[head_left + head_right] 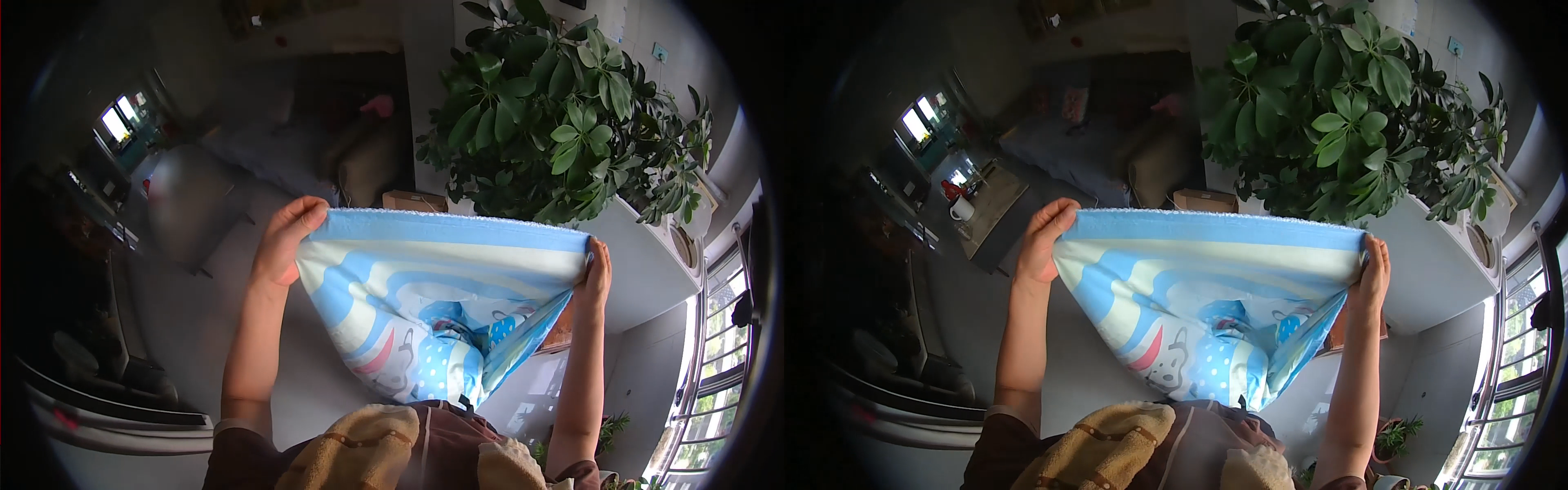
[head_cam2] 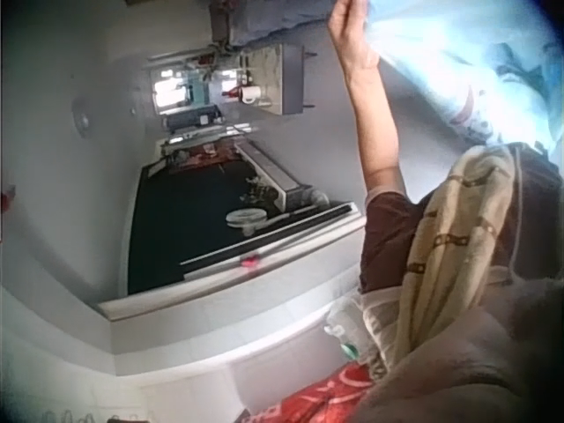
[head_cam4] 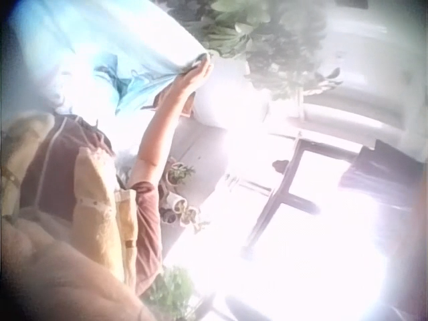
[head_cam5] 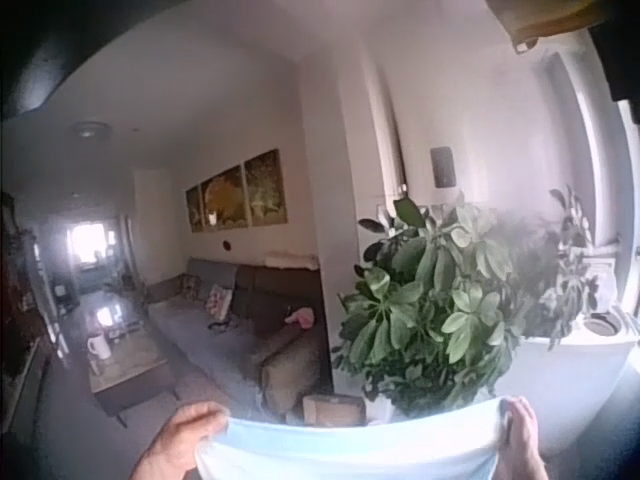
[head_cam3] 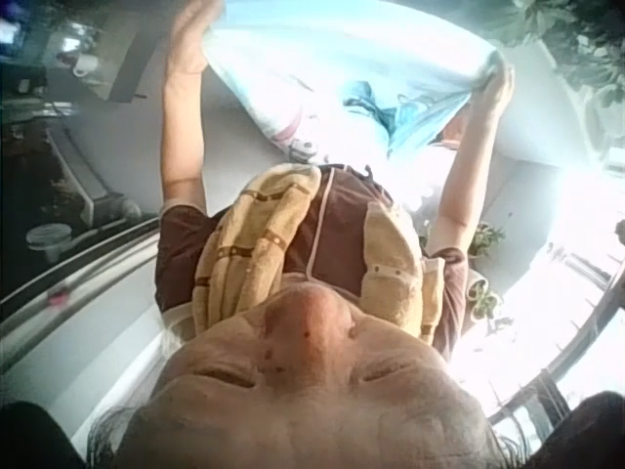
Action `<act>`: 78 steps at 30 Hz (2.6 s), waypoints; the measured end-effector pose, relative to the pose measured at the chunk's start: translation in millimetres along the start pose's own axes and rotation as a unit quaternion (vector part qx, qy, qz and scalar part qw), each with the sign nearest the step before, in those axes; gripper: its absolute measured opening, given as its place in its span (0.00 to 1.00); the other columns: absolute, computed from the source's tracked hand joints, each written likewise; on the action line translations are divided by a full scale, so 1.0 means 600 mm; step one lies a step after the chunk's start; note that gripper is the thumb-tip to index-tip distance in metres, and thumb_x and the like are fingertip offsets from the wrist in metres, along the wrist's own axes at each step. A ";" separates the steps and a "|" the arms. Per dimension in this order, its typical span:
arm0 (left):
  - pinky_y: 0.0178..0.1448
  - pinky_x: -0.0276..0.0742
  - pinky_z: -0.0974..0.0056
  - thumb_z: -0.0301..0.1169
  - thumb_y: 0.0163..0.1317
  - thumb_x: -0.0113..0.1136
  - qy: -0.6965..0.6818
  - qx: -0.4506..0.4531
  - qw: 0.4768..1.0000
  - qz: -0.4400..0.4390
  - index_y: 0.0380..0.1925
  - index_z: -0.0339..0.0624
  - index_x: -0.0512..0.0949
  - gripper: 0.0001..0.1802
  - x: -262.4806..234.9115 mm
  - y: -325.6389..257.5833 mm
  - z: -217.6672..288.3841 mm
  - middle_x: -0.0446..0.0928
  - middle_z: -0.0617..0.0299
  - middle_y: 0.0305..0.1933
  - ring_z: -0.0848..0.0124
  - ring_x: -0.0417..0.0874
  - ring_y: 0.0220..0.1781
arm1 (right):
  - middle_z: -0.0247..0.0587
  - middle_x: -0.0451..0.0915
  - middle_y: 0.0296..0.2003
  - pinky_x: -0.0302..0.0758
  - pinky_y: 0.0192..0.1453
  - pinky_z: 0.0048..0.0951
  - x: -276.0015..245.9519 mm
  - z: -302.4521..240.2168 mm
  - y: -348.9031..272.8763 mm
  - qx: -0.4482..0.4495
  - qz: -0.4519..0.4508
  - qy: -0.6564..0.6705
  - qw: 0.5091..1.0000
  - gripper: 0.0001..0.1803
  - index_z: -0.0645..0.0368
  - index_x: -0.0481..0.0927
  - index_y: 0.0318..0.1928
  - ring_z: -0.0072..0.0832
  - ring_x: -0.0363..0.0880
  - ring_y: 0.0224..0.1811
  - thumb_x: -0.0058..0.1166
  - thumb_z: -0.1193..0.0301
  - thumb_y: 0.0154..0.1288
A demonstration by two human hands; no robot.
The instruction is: The person holds a blue and white patterned cloth by its edges, turning and examining the fabric by hand.
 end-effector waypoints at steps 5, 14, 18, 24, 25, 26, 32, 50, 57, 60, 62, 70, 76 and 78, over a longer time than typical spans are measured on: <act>0.38 0.66 0.78 0.30 0.59 0.54 -0.049 -0.039 0.997 -0.041 0.32 0.42 0.73 0.04 0.039 -0.002 -0.046 0.71 0.73 0.30 0.84 0.69 0.32 | 0.26 0.67 0.22 0.61 0.29 0.14 -0.063 0.016 -0.002 -0.016 -0.006 -0.053 0.998 0.03 0.55 0.69 0.28 0.14 0.63 0.25 0.47 0.75 0.57; 0.37 0.62 0.79 0.31 0.61 0.52 0.018 -0.063 0.983 -0.169 0.30 0.41 0.70 0.06 0.121 -0.017 -0.063 0.70 0.72 0.29 0.86 0.67 0.32 | 0.44 0.78 0.37 0.73 0.42 0.31 -0.023 0.076 -0.118 -0.018 -0.234 -0.481 0.845 0.19 0.54 0.73 0.47 0.34 0.77 0.38 0.54 0.61 0.55; 0.37 0.62 0.79 0.32 0.62 0.51 0.057 -0.031 0.974 -0.216 0.30 0.41 0.69 0.07 0.158 -0.034 -0.063 0.71 0.70 0.29 0.84 0.66 0.31 | 0.45 0.77 0.40 0.73 0.43 0.27 0.097 0.103 -0.221 -0.193 -0.361 -0.459 0.788 0.25 0.58 0.75 0.46 0.32 0.76 0.37 0.59 0.56 0.51; 0.31 0.71 0.73 0.27 0.53 0.62 0.148 0.018 0.945 -0.292 0.24 0.38 0.72 0.08 0.150 -0.076 -0.054 0.76 0.62 0.23 0.75 0.78 0.25 | 0.34 0.76 0.27 0.71 0.36 0.21 0.078 0.110 -0.229 0.002 -0.150 -0.075 0.986 0.09 0.61 0.75 0.32 0.23 0.74 0.29 0.50 0.85 0.49; 0.30 0.71 0.74 0.26 0.51 0.64 0.202 0.029 0.934 -0.292 0.23 0.37 0.72 0.08 0.152 -0.087 -0.058 0.76 0.63 0.22 0.76 0.77 0.24 | 0.30 0.72 0.27 0.70 0.36 0.17 0.074 0.106 -0.228 0.000 -0.150 0.016 0.988 0.10 0.59 0.71 0.32 0.16 0.70 0.30 0.49 0.86 0.49; 0.29 0.70 0.74 0.25 0.48 0.65 0.254 0.040 0.921 -0.291 0.21 0.37 0.73 0.09 0.155 -0.098 -0.063 0.76 0.63 0.21 0.77 0.76 0.24 | 0.30 0.72 0.27 0.70 0.36 0.17 0.074 0.104 -0.228 0.002 -0.149 0.011 0.989 0.10 0.59 0.71 0.32 0.16 0.70 0.30 0.49 0.86 0.49; 0.25 0.69 0.73 0.20 0.41 0.67 0.376 0.171 0.871 -0.267 0.22 0.38 0.74 0.10 0.192 -0.144 -0.088 0.75 0.60 0.20 0.74 0.76 0.21 | 0.31 0.72 0.29 0.71 0.40 0.21 0.091 0.110 -0.244 0.221 -0.147 0.384 0.885 0.08 0.54 0.66 0.32 0.20 0.71 0.31 0.51 0.79 0.55; 0.32 0.72 0.73 0.21 0.47 0.65 0.287 0.104 0.940 -0.150 0.32 0.36 0.74 0.12 0.219 -0.165 -0.183 0.77 0.62 0.28 0.77 0.76 0.27 | 0.38 0.74 0.42 0.67 0.57 0.40 0.100 0.138 -0.264 0.350 -0.124 0.636 0.676 0.21 0.56 0.73 0.46 0.35 0.71 0.46 0.55 0.81 0.48; 0.28 0.72 0.69 0.30 0.42 0.70 0.441 0.279 0.837 -0.162 0.39 0.39 0.68 0.25 0.279 -0.169 -0.178 0.74 0.59 0.27 0.68 0.76 0.26 | 0.39 0.72 0.43 0.67 0.57 0.39 0.097 0.149 -0.260 0.343 -0.108 0.653 0.666 0.23 0.56 0.71 0.48 0.36 0.70 0.48 0.54 0.82 0.48; 0.27 0.72 0.67 0.30 0.45 0.68 0.447 0.302 0.826 -0.164 0.40 0.40 0.68 0.23 0.291 -0.171 -0.187 0.75 0.58 0.27 0.66 0.77 0.25 | 0.39 0.72 0.43 0.67 0.57 0.39 0.100 0.145 -0.260 0.345 -0.120 0.660 0.656 0.23 0.56 0.71 0.47 0.36 0.70 0.48 0.55 0.83 0.47; 0.27 0.72 0.67 0.27 0.50 0.64 0.450 0.310 0.822 -0.163 0.39 0.39 0.68 0.18 0.294 -0.173 -0.192 0.75 0.57 0.27 0.66 0.77 0.24 | 0.39 0.73 0.42 0.67 0.57 0.39 0.098 0.144 -0.260 0.342 -0.127 0.661 0.656 0.24 0.57 0.71 0.47 0.36 0.70 0.47 0.55 0.84 0.46; 0.39 0.64 0.71 0.28 0.65 0.42 0.008 0.070 0.997 -0.013 0.36 0.41 0.67 0.04 0.188 -0.153 -0.202 0.68 0.67 0.23 0.77 0.67 0.26 | 0.40 0.72 0.43 0.67 0.57 0.37 0.095 0.117 -0.255 0.318 -0.157 0.638 0.684 0.24 0.55 0.73 0.47 0.35 0.70 0.47 0.59 0.82 0.45; 0.32 0.73 0.68 0.19 0.56 0.54 0.232 0.129 0.957 -0.118 0.31 0.38 0.72 0.03 0.243 -0.176 -0.131 0.74 0.63 0.29 0.73 0.74 0.29 | 0.37 0.71 0.39 0.69 0.54 0.32 0.106 0.131 -0.269 0.343 -0.149 0.566 0.735 0.18 0.54 0.74 0.45 0.31 0.71 0.43 0.58 0.77 0.51; 0.34 0.75 0.68 0.16 0.46 0.62 0.381 0.259 0.880 -0.118 0.26 0.36 0.74 0.08 0.295 -0.173 -0.105 0.76 0.58 0.34 0.70 0.78 0.33 | 0.36 0.72 0.38 0.69 0.51 0.31 0.114 0.133 -0.277 0.362 -0.122 0.533 0.755 0.15 0.53 0.73 0.45 0.29 0.71 0.41 0.54 0.74 0.55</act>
Point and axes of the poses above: each hand's wrist, its own y-axis towards the middle knuckle, its own x-axis out of the palm, z = x × y, the point moved 5 cm from there along y, towards the middle knuckle
